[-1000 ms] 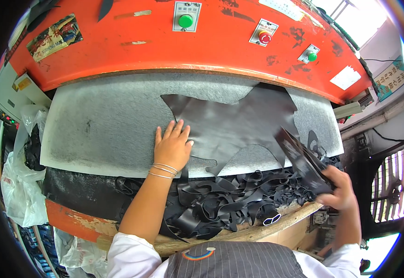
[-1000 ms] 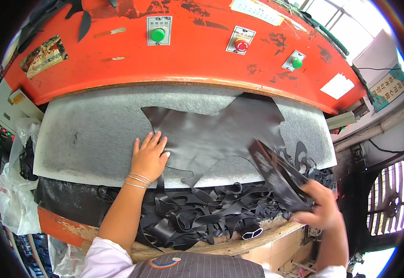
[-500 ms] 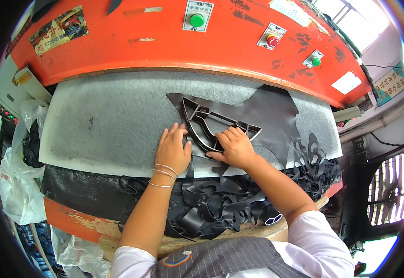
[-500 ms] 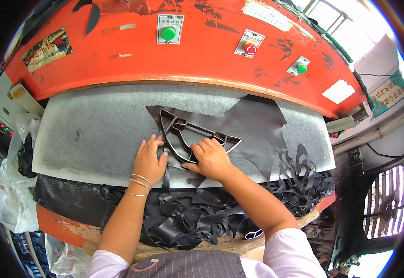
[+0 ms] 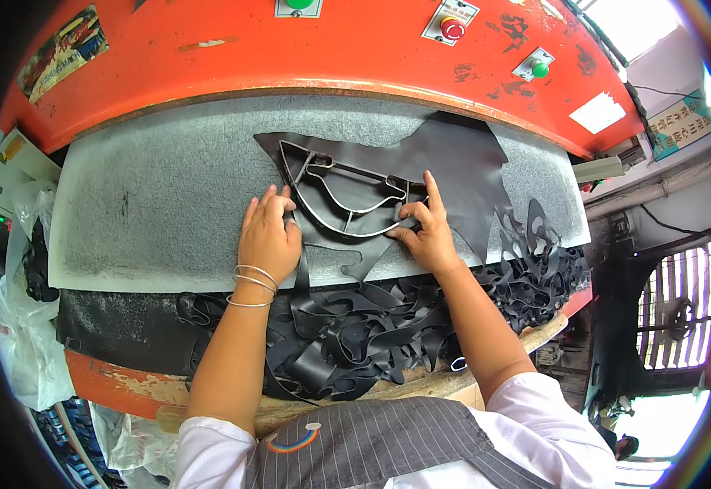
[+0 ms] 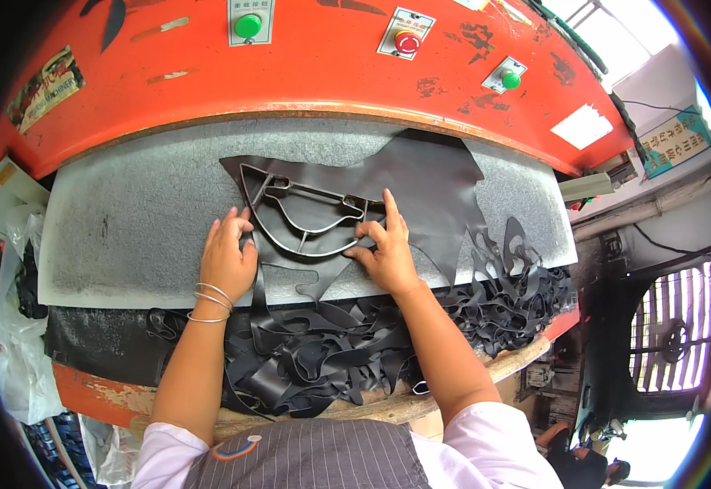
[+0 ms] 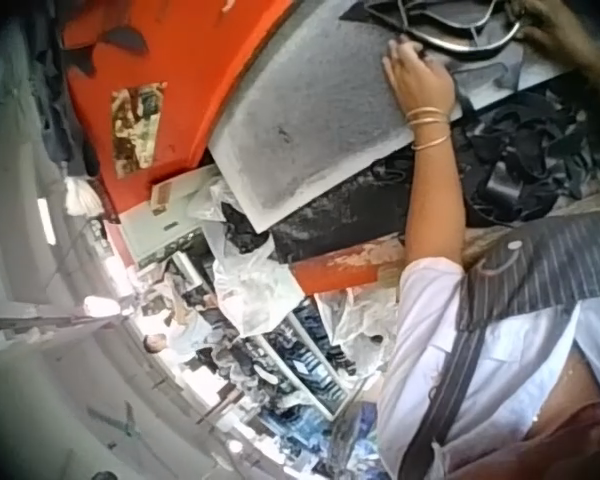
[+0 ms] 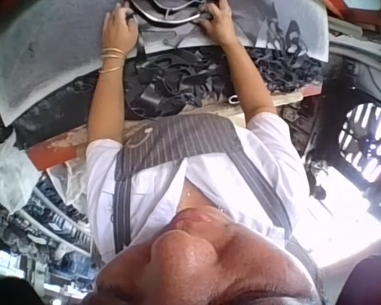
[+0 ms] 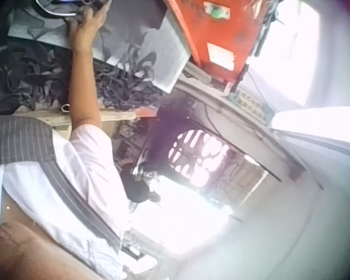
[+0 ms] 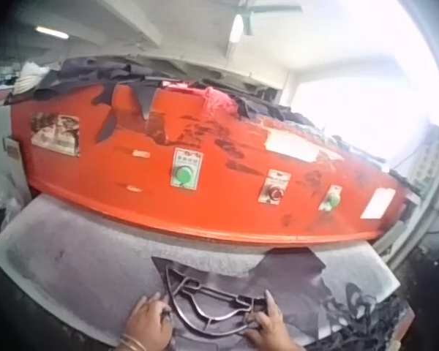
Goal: Cutting leather shapes using a hydraulic press and metal dies for shoe manufacturing.
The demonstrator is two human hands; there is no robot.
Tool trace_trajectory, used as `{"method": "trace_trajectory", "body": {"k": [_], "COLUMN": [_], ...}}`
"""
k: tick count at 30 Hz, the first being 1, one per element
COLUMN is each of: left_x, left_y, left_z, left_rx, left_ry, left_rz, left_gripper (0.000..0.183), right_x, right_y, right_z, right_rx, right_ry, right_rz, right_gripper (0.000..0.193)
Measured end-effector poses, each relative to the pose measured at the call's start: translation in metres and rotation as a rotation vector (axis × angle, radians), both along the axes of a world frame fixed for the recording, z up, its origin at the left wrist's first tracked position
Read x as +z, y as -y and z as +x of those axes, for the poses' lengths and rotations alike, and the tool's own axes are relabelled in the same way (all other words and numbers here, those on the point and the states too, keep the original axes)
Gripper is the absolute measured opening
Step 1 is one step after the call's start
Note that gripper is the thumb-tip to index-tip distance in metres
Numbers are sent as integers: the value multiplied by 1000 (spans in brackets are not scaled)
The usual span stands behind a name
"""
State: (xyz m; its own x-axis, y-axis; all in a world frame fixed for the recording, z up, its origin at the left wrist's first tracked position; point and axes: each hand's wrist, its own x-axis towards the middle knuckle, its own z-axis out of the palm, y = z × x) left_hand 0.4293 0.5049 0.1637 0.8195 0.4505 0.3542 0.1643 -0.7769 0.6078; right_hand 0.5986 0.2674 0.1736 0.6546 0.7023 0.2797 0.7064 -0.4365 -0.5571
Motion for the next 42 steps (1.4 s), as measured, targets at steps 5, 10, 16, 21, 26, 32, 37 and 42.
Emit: {"method": "trace_trajectory", "body": {"k": [5,10,16,21,26,32,37,42], "left_x": [1,4,7,13,7,105,191,234], "left_y": [1,-2,-4,1,-2,29,80,84], "left_z": [1,3,7,6,-6,-14,-25,-41], "left_rx": [7,1,-10,-8,48,111,11,4], "left_ry": [-11,-16,-16,-15,129,281,864,358], "left_rz": [-50,-72,-93,-65,-397,-464,342,704], "left_gripper": [20,19,16,15,17,9,9,19], "right_x": [4,7,5,9,49,169,191,198], "right_y": [9,10,11,17,30,78,86,113], "right_z": [2,3,10,10,8,61,111,65], "right_rx": [18,41,65,94,68,-496,-858,-714], "right_ry": [13,72,138,168,7,-232,294,241], "right_rz": [38,32,13,8,63,1216,852,834], "right_gripper": [39,40,40,40,60,65,71,74]}}
